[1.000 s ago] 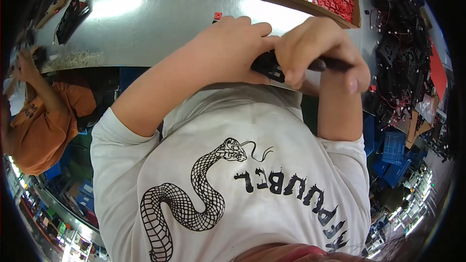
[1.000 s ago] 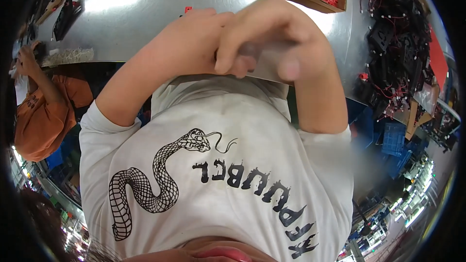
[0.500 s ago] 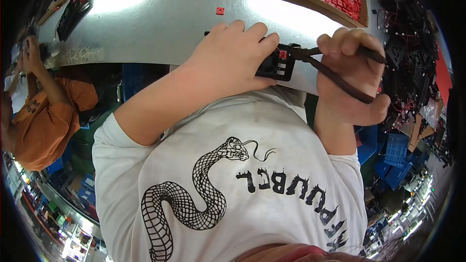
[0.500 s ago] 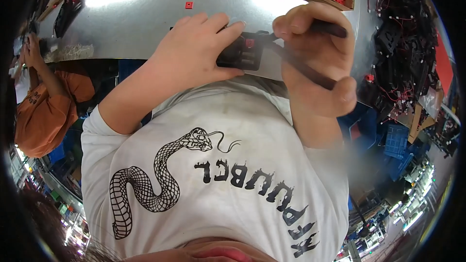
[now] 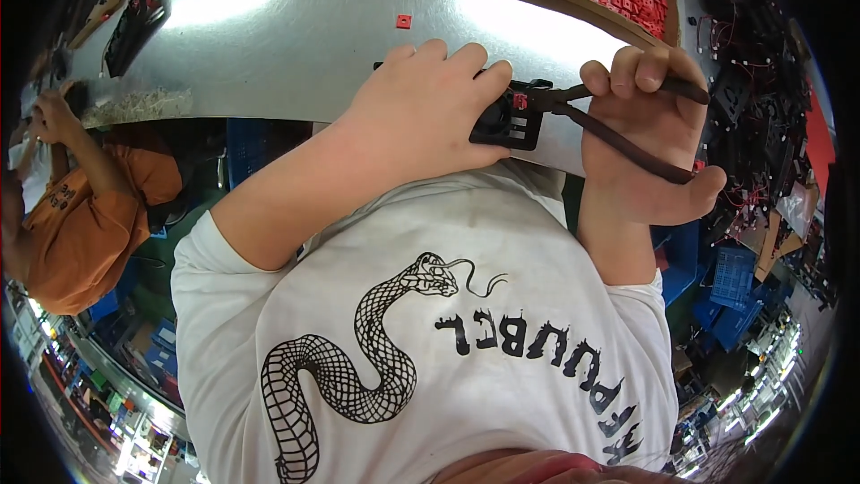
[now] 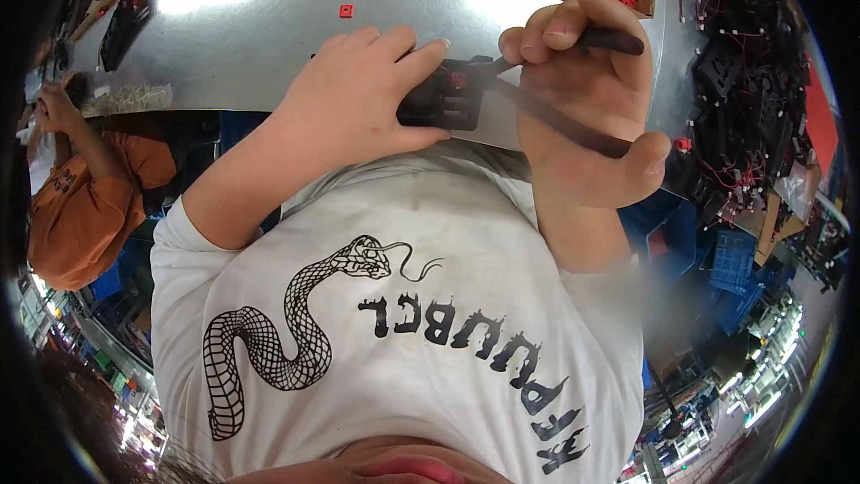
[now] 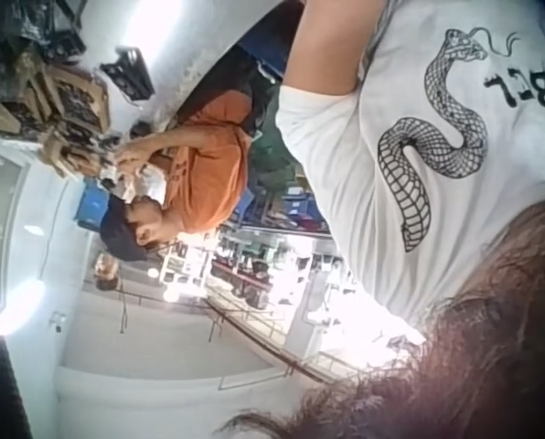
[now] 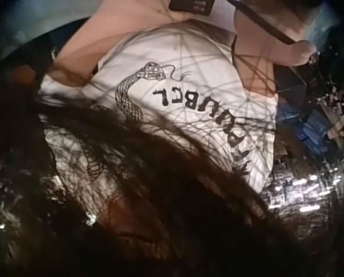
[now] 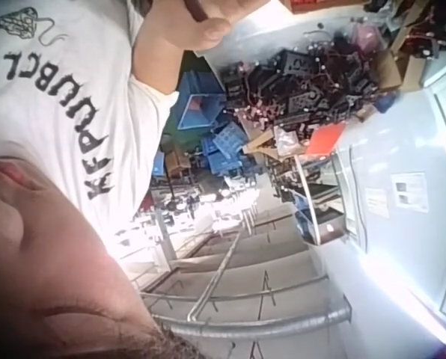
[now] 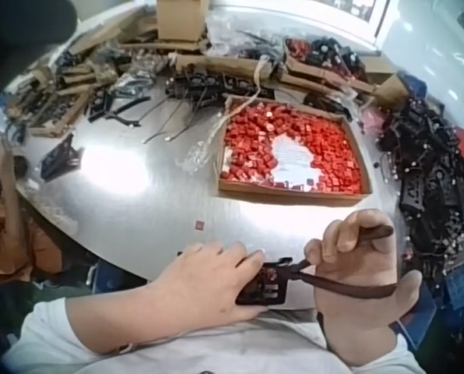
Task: Assembling small electronic parts into housings and securing them using a handheld crimping tool.
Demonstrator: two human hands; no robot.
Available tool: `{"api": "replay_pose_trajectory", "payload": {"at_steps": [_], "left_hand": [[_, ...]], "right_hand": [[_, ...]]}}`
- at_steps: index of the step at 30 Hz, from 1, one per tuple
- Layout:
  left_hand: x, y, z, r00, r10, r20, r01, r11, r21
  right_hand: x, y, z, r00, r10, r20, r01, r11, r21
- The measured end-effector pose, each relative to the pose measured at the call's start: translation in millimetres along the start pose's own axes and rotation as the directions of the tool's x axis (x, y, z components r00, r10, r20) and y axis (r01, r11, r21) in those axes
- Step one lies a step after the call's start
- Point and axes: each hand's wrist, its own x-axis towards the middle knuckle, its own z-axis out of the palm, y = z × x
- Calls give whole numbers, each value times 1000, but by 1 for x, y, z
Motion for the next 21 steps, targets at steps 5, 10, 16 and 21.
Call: {"api": "replay_pose_trajectory", "payload": {"at_steps": [5, 10, 16, 21], "left_hand": [[-1, -3, -2, 1000, 6, 2, -6, 1000, 2], [3, -1, -6, 998, -7, 63, 9, 999, -35], [4, -4, -4, 999, 6, 51, -3, 999, -47], [3, -4, -3, 999, 13, 41, -11, 999, -49]], "right_hand": [[1, 5, -2, 999, 39, -22, -40, 998, -39], [-10, 0, 12, 987, 4, 161, 33, 973, -228], [-14, -9, 18, 980, -1, 201, 60, 957, -285], [-10, -14, 17, 985, 73, 156, -36, 973, -227]]}}
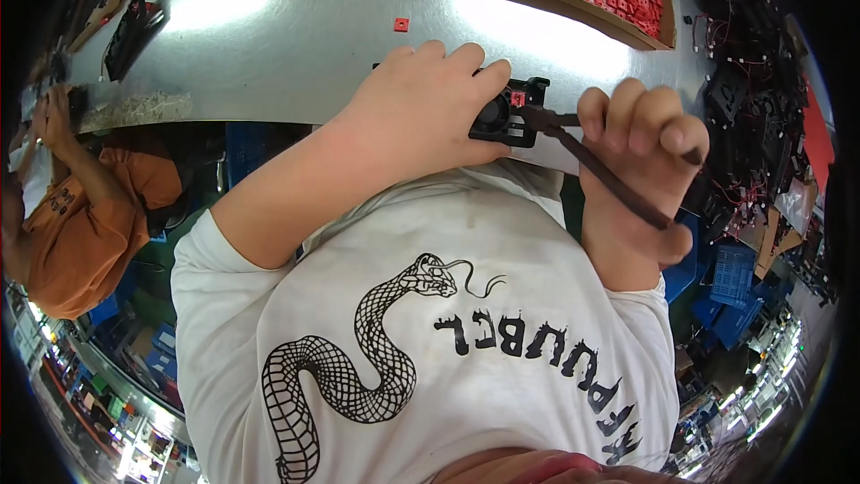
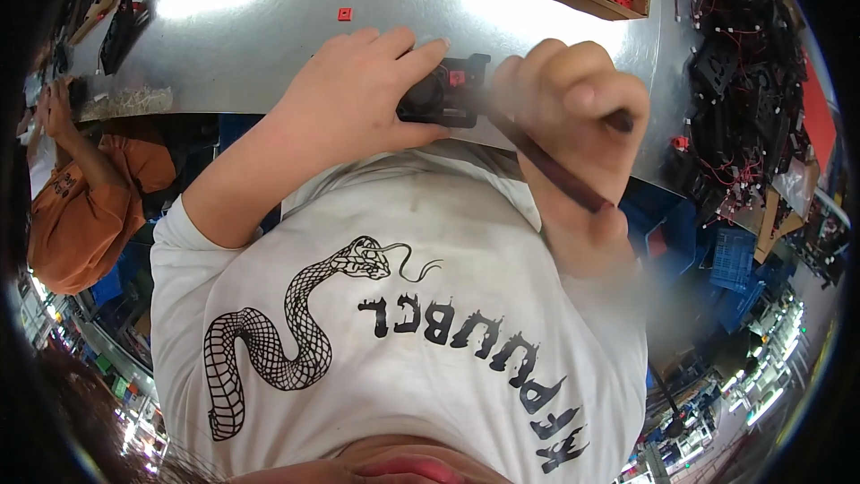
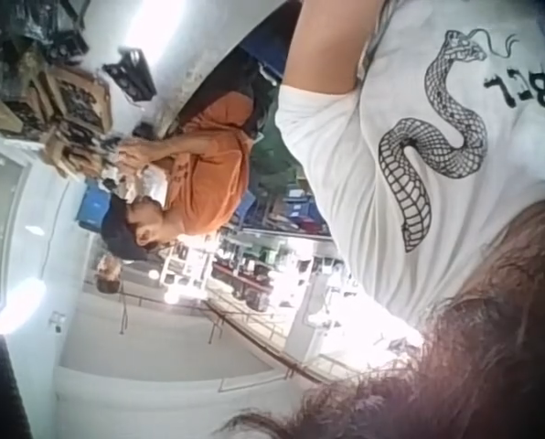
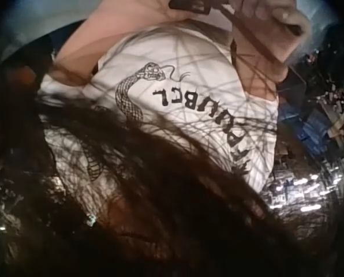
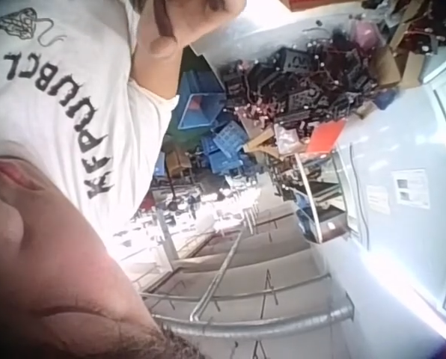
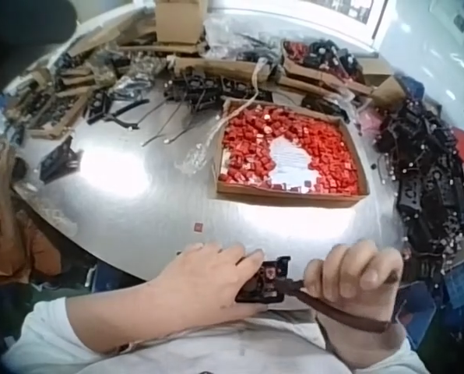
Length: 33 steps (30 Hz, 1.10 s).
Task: Assembling small electronic parts into housings and securing them using a handheld crimping tool.
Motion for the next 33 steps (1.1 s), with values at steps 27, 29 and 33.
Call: {"api": "replay_pose_trajectory", "payload": {"at_steps": [27, 29, 33], "left_hand": [[-134, -179, -103, 735, -607, -303, 652, 755, 69], [-133, -209, -109, 667, -575, -473, 741, 575, 347], [-70, -235, -109, 715, -409, -567, 670, 634, 387]], "right_hand": [[-31, 6, -52, 932, 350, 92, 82, 42, -996], [-25, 9, -51, 941, 326, 92, 87, 28, -996], [-21, 11, -50, 938, 345, 24, 20, 14, -1000]]}}
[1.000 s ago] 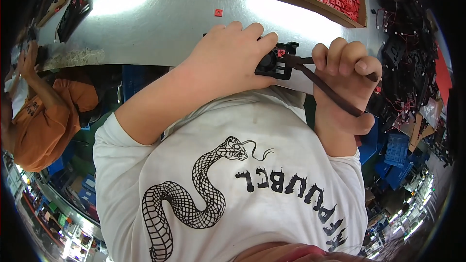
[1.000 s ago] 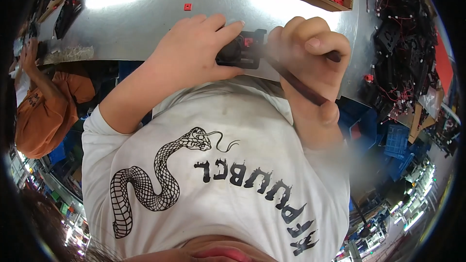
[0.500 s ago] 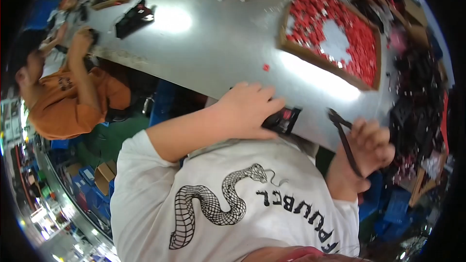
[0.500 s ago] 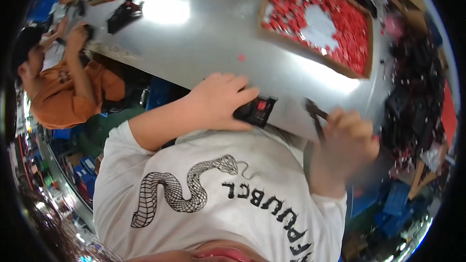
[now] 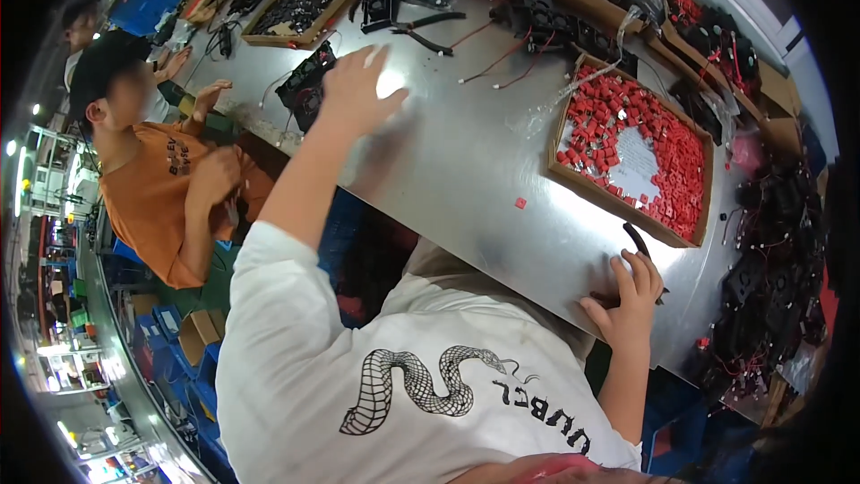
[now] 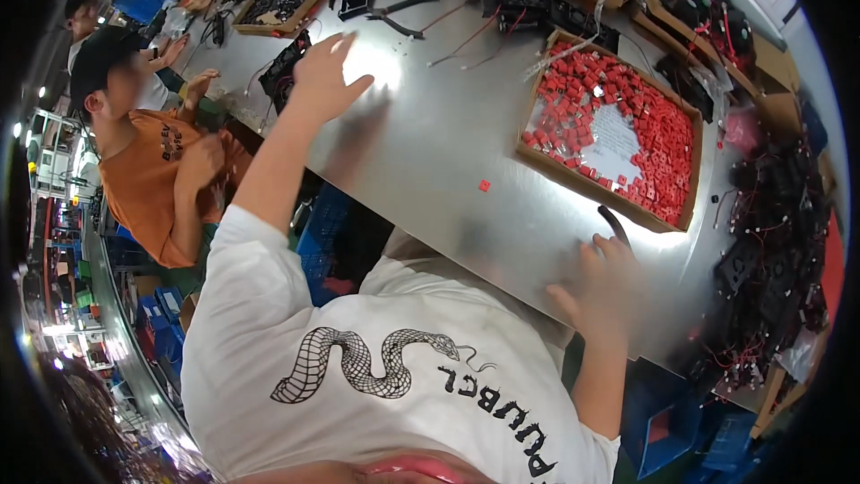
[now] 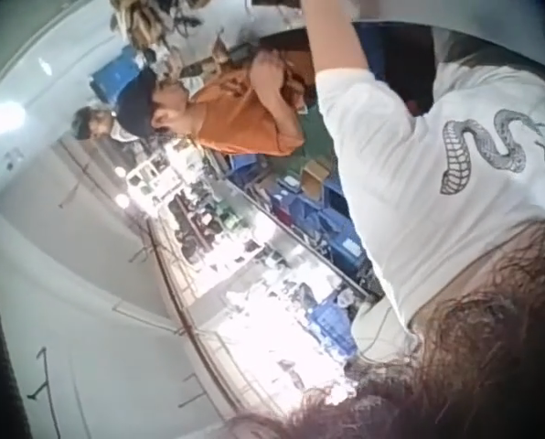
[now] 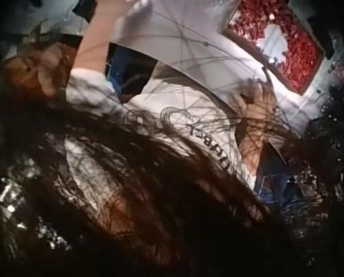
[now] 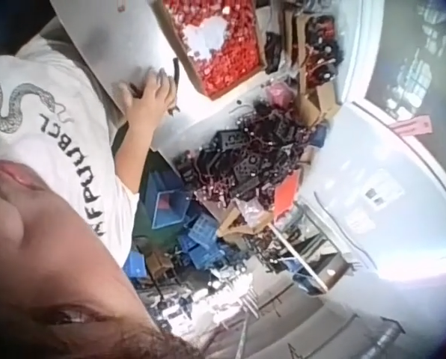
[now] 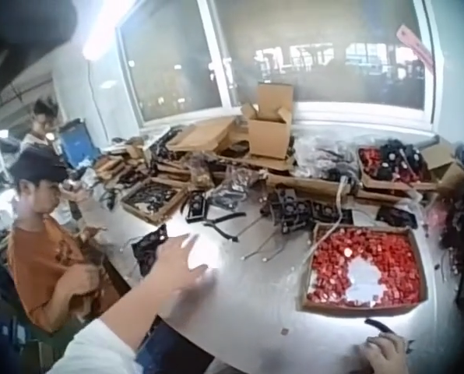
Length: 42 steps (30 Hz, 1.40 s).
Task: Assembling small electronic parts into housings and securing them using a handheld crimping tool.
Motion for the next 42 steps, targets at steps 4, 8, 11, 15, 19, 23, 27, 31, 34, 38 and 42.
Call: {"api": "replay_pose_trajectory", "payload": {"at_steps": [4, 8, 11, 15, 19, 23, 27, 31, 34, 38, 42], "left_hand": [[90, 14, 50, 984, -75, -164, 40, 977, -211], [166, -25, 93, 772, -631, 74, 625, 732, -272], [175, -32, 103, 704, -695, 145, 708, 672, -220], [180, -38, 75, 690, -710, 140, 721, 656, -223], [156, -12, 31, 820, -566, -87, 447, 728, -519], [49, 34, -33, 914, -406, 8, 286, 631, -722], [-63, 94, -94, 966, -258, 23, 250, 904, -346], [-120, 113, -85, 956, -229, 184, 259, 952, -161], [-115, 139, -90, 915, -220, 339, 303, 929, -215], [-102, 166, -115, 751, -25, 660, 368, 846, -387], [-94, 126, -75, 896, 441, -60, -417, 785, -459]], "right_hand": [[-5, 0, 5, 997, 42, -61, -35, 993, 112], [-1, 0, 2, 997, 29, -74, -15, 984, 179], [0, 1, 4, 987, 54, -149, -24, 980, 195], [3, 7, 7, 971, -19, -240, 73, 974, 215], [3, 10, 2, 969, 40, -243, 25, 966, 258], [-2, 16, 3, 960, 24, -279, 57, 959, 277], [1, 9, -7, 948, 138, -286, 6, 892, 452], [60, 10, -38, 949, -50, -312, 136, 957, 258], [123, 24, -30, 999, -26, -40, 33, 982, 184], [175, 28, -12, 989, 91, 119, -107, 985, 133], [177, 1, -29, 940, 109, 324, -121, 993, 16]]}}
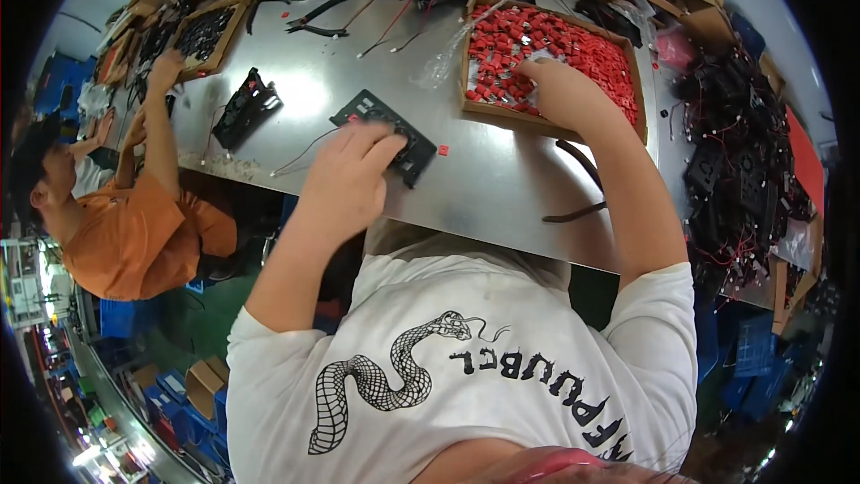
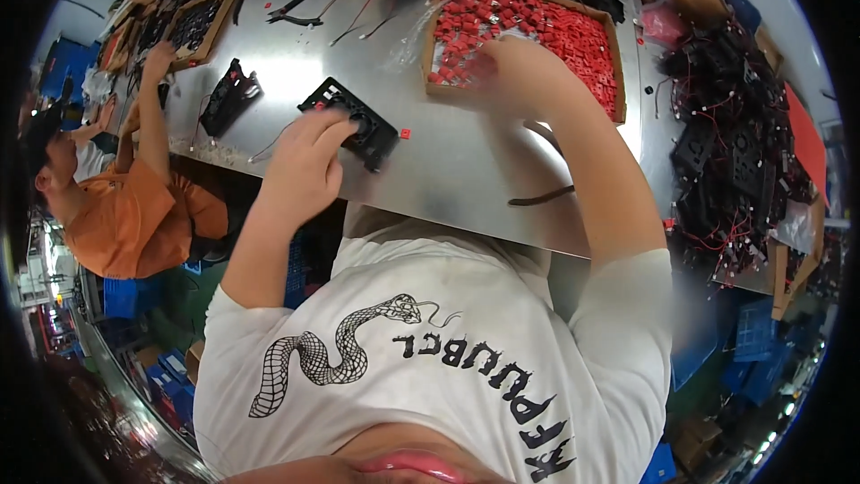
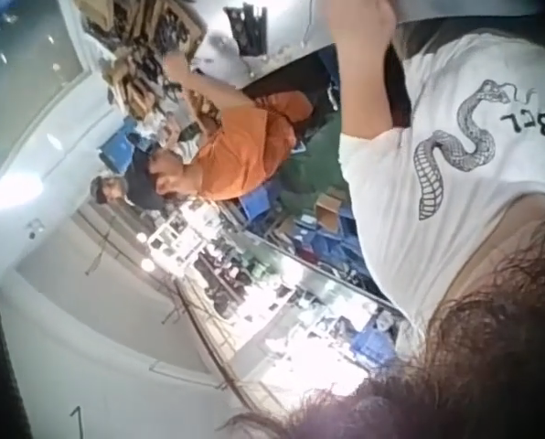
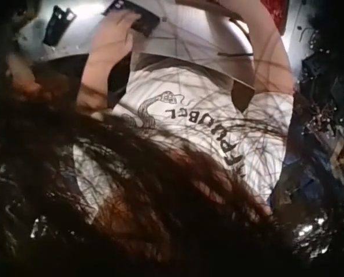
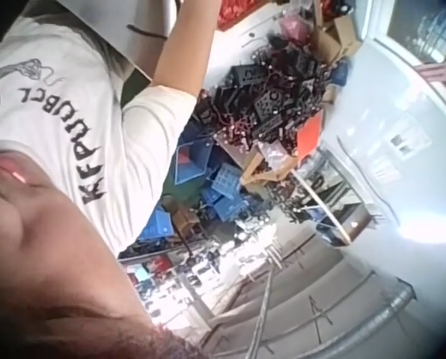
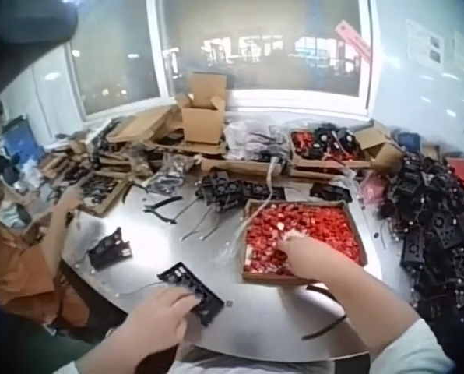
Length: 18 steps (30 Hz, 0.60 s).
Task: Assembling small electronic parts into housings and securing them using a handheld crimping tool.
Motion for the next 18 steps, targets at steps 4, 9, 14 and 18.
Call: {"api": "replay_pose_trajectory", "payload": {"at_steps": [4, 9, 14, 18], "left_hand": [[15, -38, 14, 994, 64, 86, -57, 995, -83], [30, -48, 11, 917, 29, 398, -65, 995, 76], [24, -42, 15, 931, -35, 363, -9, 993, 119], [22, -36, 9, 891, -106, 441, 5, 975, 223]], "right_hand": [[6, 15, 7, 996, 9, 86, -5, 999, -47], [8, 25, 23, 989, -99, -112, 84, 988, -133], [8, 16, 20, 984, 148, -101, -154, 987, -54], [-16, 15, 20, 853, 118, -508, 34, 960, 278]]}}
